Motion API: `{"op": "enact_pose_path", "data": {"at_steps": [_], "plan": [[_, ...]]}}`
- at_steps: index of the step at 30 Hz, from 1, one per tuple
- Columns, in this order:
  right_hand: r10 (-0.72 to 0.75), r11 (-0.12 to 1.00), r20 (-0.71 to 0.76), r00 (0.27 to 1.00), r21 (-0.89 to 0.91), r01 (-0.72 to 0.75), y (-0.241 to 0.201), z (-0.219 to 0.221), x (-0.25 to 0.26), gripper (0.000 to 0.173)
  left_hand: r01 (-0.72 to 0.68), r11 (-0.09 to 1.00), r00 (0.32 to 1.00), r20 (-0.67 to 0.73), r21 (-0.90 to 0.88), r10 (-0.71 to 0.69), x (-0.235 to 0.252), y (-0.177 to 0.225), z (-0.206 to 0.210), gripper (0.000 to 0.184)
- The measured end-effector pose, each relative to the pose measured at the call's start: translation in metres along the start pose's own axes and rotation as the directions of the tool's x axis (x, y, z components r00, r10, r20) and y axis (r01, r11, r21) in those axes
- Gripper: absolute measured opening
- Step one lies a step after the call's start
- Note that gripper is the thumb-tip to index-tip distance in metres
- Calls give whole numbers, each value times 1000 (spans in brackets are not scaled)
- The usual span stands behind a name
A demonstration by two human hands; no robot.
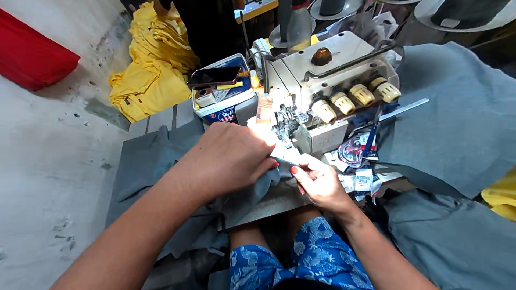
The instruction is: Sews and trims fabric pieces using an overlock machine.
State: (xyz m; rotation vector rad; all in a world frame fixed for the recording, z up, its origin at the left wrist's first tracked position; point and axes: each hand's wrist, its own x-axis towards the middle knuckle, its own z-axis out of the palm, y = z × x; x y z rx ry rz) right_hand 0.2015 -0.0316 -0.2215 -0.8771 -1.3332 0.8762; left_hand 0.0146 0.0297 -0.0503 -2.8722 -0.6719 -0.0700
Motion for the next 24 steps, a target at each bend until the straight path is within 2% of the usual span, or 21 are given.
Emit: {"op": "enact_pose_path", "data": {"at_steps": [5,8,11,15,17,20,22,24], "plan": [[52,999,28,998,-1,-52,0,-1,8,10,-18,999,1000,-17,-44,17,1,-11,10,35],[88,996,31,996,20,-89,1,-1,12,8,102,988,993,67,-112,-95,-2,-31,5,39],[102,994,32,994,30,-103,1,0,13,10,164,975,982,118,-149,-148,-8,-46,0,40],[110,994,31,993,-11,-110,-14,1,5,12,80,975,996,53,-209,-70,-7,-25,-10,40],[85,996,26,996,-22,-85,-19,2,-4,14,52,966,996,89,-254,-30,-4,-11,-14,36],[58,998,6,998,33,-58,-15,3,-14,13,79,970,977,209,-231,-30,2,-3,-15,23],[57,997,-8,998,52,-57,-12,3,-15,12,67,973,975,220,-222,-17,5,-3,-13,22],[55,998,-15,998,35,-55,-9,4,-13,13,39,975,985,171,-220,0,6,-5,-5,22]]}}
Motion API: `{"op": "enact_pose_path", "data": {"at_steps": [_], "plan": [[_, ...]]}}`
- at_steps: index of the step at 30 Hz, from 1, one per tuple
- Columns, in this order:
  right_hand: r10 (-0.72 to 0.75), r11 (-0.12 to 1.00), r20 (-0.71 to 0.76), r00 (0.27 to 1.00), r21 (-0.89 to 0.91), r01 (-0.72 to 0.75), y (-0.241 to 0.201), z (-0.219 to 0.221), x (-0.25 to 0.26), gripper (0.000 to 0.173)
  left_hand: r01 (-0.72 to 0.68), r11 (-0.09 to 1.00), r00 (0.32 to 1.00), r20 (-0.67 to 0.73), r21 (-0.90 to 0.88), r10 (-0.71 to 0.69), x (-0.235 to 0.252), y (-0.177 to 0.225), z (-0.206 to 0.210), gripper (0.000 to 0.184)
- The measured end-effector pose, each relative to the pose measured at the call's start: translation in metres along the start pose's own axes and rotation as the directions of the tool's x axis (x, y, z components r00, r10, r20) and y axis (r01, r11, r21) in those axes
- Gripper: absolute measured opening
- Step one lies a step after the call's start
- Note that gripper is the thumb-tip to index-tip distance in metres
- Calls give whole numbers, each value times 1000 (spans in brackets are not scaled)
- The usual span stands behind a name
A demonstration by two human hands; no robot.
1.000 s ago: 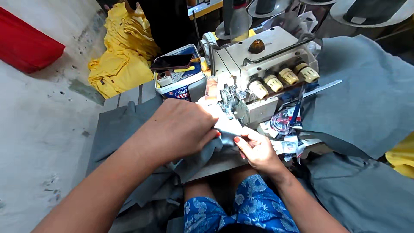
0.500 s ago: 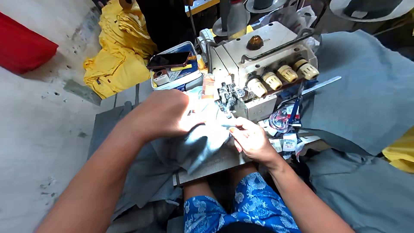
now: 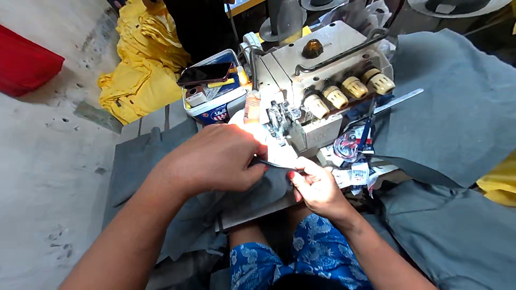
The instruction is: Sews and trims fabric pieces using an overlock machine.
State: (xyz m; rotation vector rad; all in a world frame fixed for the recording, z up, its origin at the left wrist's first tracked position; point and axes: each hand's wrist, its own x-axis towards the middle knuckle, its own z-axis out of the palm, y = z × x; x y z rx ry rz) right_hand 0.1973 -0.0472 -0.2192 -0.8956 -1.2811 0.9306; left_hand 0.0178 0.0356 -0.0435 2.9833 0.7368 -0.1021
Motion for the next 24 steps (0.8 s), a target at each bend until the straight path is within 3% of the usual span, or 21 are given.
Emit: {"op": "enact_pose_path", "data": {"at_steps": [4,8,16,19,24], "plan": [[-7,999,5,1000,-33,7,4,0,7,13,-60,996,986,-149,63,69,7,-10,23,26],[-2,999,8,1000,-41,2,4,0,7,15,-10,1000,996,-92,22,12,15,-8,26,30],[-7,997,10,1000,-71,7,4,1,15,15,-88,996,986,-140,-11,86,29,-15,47,29],[57,998,-10,998,14,-56,2,4,21,13,-20,998,993,-115,-60,13,29,-20,44,31],[89,992,-13,996,88,-88,5,3,24,13,157,987,978,-143,28,-152,6,-43,28,41]]}}
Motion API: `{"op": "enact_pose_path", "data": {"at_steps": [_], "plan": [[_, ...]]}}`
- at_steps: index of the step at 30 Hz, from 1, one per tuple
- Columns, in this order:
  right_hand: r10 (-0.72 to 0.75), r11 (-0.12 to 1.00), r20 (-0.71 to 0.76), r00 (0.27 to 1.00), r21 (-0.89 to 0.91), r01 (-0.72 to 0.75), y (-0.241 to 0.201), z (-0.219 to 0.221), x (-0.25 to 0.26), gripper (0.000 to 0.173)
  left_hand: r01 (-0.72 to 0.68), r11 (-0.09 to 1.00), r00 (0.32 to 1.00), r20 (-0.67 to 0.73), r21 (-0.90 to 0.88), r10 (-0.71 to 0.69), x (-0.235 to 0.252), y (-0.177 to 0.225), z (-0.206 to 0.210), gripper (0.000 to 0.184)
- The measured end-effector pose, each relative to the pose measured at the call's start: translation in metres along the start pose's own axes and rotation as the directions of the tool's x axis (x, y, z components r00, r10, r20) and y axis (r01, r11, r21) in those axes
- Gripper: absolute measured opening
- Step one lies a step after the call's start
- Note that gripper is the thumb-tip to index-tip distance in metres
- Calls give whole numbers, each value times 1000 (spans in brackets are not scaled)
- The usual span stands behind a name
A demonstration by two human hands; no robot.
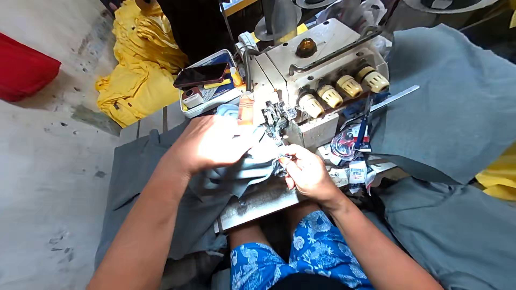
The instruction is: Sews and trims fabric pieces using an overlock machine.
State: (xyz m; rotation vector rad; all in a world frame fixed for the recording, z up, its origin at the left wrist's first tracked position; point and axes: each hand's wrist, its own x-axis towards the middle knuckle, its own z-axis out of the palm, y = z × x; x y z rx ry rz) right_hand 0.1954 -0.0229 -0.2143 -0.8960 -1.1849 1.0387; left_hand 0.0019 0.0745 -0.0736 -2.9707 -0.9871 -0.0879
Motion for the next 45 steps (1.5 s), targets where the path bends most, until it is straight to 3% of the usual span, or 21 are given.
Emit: {"op": "enact_pose_path", "data": {"at_steps": [4,6,9,13,18,24,30,34,37,40,45], "plan": [[37,998,54,998,-51,-35,-6,-3,-8,27,-114,993,983,-148,-27,108,-19,19,-9,37],[-98,989,84,992,-107,107,-2,-7,-16,35,-193,981,968,-167,-17,187,-25,43,-10,36],[-300,937,56,952,-173,305,5,-10,-25,18,-235,972,950,-205,23,235,-24,60,11,38],[-296,928,26,955,-231,294,6,-11,-32,13,-216,970,969,-101,114,227,-24,55,51,67],[-386,875,55,921,-296,384,9,-16,-30,13,-151,969,969,-164,197,184,-27,62,60,36],[-421,855,64,905,-304,419,6,-17,-28,16,-71,956,993,-75,285,96,-24,78,46,19],[-344,886,10,939,-327,328,16,-14,-14,16,-100,978,975,-177,184,134,-19,55,55,30],[-298,916,19,955,-275,291,21,-16,2,17,-20,995,985,-167,93,35,-16,39,31,42],[-335,879,60,940,-340,334,20,-20,2,17,-133,990,934,-330,33,137,-24,52,29,29],[-458,817,113,882,-339,467,15,-23,-6,15,-238,970,925,-313,-43,214,-26,67,38,31],[-509,781,99,855,-365,508,19,-22,-14,13,-246,959,950,-228,-140,211,-17,39,58,33]]}}
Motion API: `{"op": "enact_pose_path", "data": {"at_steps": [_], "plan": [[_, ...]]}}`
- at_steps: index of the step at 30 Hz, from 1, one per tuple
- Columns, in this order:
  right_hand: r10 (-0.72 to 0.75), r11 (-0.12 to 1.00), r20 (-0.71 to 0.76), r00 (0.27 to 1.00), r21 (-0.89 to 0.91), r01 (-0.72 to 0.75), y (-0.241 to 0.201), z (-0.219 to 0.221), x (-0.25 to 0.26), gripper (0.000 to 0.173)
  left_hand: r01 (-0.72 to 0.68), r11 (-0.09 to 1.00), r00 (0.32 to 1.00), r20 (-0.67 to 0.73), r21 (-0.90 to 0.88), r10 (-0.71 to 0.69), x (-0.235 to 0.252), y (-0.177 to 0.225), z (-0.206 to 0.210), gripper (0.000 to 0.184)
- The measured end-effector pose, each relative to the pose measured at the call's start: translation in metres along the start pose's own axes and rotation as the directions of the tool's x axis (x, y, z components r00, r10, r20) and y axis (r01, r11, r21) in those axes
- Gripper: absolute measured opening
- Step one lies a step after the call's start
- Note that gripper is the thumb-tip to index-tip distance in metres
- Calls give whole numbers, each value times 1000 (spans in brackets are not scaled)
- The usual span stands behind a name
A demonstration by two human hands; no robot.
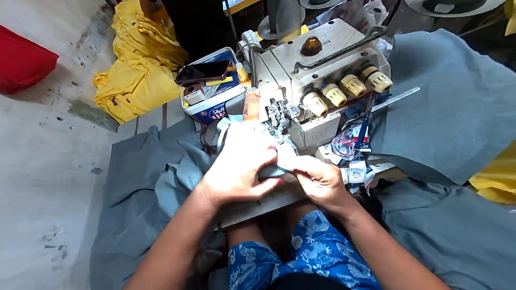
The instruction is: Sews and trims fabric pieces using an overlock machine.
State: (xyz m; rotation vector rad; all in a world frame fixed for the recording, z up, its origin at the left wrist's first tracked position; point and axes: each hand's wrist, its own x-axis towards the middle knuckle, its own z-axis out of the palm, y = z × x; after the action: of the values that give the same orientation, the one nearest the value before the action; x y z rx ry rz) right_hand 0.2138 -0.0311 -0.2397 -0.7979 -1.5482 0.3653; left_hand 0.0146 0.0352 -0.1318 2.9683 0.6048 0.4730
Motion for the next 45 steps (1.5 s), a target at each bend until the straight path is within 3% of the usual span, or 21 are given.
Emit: {"op": "enact_pose_path", "data": {"at_steps": [3,7,11,15,19,22,26,27,29,32,36,41,43,45], "plan": [[27,998,-16,1000,-60,-28,4,3,3,14,51,997,998,40,-57,-49,-5,-11,8,28],[48,991,-51,998,-125,-54,4,7,5,16,145,989,989,23,-27,-144,-8,-14,16,40],[48,954,-268,962,-273,-124,-1,-7,-9,17,303,950,953,-47,71,-300,-14,-14,29,48],[82,756,-443,893,-556,-345,15,-47,-4,27,448,893,886,-158,51,-436,-29,5,40,45],[368,604,-495,787,-517,-607,24,-68,15,59,517,855,821,-302,34,-485,-53,44,54,41],[416,528,-444,794,-593,-608,24,-71,24,51,545,838,786,-362,24,-501,-65,64,64,42],[547,387,-430,718,-631,-673,-14,-77,24,39,558,829,762,-369,-44,-533,-70,73,68,39],[559,386,-418,717,-634,-670,-25,-76,19,39,555,829,757,-378,-60,-534,-70,73,68,38],[533,482,-290,795,-667,-567,-43,-67,8,40,551,830,745,-395,-88,-537,-69,72,69,35],[349,601,-26,937,-761,-245,-54,-34,2,42,543,832,727,-431,-115,-534,-67,72,71,31],[273,542,178,945,-840,2,-60,2,21,35,542,829,705,-463,-137,-537,-66,72,75,27],[333,587,263,906,-809,19,-60,18,38,28,530,832,691,-484,-165,-536,-69,71,75,25],[266,685,154,951,-724,-74,-54,14,34,28,509,839,688,-495,-192,-531,-72,70,70,23],[365,798,45,930,-530,-288,-52,9,29,37,479,859,712,-493,-179,-500,-78,70,62,23]]}}
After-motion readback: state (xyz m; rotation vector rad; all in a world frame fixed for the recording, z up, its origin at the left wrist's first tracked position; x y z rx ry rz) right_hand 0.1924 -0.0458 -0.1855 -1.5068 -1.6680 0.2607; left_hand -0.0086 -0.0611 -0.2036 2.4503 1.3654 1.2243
